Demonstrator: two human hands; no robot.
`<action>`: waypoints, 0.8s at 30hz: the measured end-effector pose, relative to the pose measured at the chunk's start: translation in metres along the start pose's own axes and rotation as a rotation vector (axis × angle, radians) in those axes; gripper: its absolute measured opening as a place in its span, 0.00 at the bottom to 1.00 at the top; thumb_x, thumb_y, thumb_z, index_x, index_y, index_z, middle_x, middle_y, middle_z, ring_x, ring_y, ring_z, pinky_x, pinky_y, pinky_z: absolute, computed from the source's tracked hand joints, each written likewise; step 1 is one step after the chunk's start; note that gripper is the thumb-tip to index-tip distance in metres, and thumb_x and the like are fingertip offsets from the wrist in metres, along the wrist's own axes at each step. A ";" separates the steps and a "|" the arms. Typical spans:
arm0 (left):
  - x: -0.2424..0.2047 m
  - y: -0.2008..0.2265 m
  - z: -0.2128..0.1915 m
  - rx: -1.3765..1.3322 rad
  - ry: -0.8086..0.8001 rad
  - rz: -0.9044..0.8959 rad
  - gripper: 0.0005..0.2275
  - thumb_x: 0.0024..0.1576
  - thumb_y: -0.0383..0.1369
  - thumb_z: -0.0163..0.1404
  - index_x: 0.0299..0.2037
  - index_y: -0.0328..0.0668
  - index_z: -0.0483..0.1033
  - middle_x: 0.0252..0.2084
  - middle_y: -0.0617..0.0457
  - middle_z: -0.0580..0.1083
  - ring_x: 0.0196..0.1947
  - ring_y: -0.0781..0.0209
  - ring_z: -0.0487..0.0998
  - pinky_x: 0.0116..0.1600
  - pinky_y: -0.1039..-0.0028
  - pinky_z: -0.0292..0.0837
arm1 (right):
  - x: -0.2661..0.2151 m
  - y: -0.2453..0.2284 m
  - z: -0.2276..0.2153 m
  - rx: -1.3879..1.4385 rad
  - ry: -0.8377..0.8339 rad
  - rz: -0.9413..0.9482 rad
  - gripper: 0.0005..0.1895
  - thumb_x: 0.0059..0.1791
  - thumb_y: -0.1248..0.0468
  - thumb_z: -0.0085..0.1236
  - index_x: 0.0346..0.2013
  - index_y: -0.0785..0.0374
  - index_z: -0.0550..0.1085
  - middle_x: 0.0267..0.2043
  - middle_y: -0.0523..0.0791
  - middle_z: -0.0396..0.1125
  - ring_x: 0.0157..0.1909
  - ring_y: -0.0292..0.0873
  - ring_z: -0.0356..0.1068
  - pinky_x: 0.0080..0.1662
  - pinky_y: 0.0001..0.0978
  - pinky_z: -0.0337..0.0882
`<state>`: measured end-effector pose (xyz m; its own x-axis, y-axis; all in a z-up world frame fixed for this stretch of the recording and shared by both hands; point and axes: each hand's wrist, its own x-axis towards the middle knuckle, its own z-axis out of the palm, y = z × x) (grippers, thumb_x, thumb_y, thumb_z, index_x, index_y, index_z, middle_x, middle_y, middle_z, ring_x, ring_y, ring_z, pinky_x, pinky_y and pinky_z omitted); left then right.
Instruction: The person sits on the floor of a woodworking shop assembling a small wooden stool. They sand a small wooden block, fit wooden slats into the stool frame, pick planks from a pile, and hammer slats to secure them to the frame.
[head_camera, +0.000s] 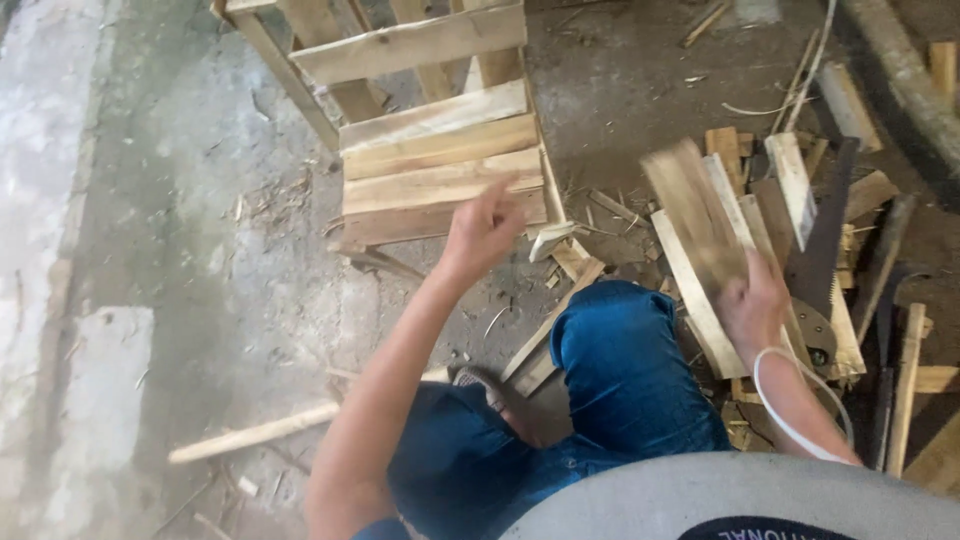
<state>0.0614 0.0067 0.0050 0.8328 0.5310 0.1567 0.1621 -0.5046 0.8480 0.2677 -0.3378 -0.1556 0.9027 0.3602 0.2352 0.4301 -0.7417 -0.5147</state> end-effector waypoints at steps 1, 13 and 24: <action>0.011 0.012 -0.002 -0.064 -0.004 -0.013 0.19 0.56 0.38 0.55 0.56 0.42 0.75 0.42 0.37 0.79 0.45 0.36 0.81 0.47 0.47 0.74 | 0.018 -0.029 -0.016 0.051 0.075 -0.270 0.28 0.47 0.70 0.47 0.63 0.68 0.72 0.45 0.67 0.68 0.50 0.71 0.70 0.52 0.59 0.70; 0.059 -0.020 -0.052 -0.733 0.126 -0.012 0.10 0.58 0.27 0.58 0.49 0.38 0.79 0.36 0.48 0.78 0.36 0.60 0.82 0.38 0.70 0.85 | 0.105 -0.168 -0.038 0.345 0.020 -0.752 0.22 0.55 0.71 0.49 0.64 0.62 0.77 0.42 0.48 0.69 0.43 0.46 0.67 0.44 0.36 0.70; 0.065 -0.048 -0.146 -1.040 0.415 0.025 0.07 0.57 0.19 0.55 0.44 0.34 0.79 0.36 0.46 0.80 0.35 0.58 0.83 0.43 0.73 0.83 | 0.179 -0.275 -0.012 0.750 -0.208 -0.634 0.17 0.54 0.82 0.50 0.58 0.77 0.70 0.42 0.56 0.71 0.32 0.44 0.70 0.30 0.28 0.73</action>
<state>0.0305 0.1645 0.0482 0.5570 0.8126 0.1716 -0.5352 0.1931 0.8224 0.3114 -0.0760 0.0381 0.4586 0.7099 0.5345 0.6482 0.1443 -0.7477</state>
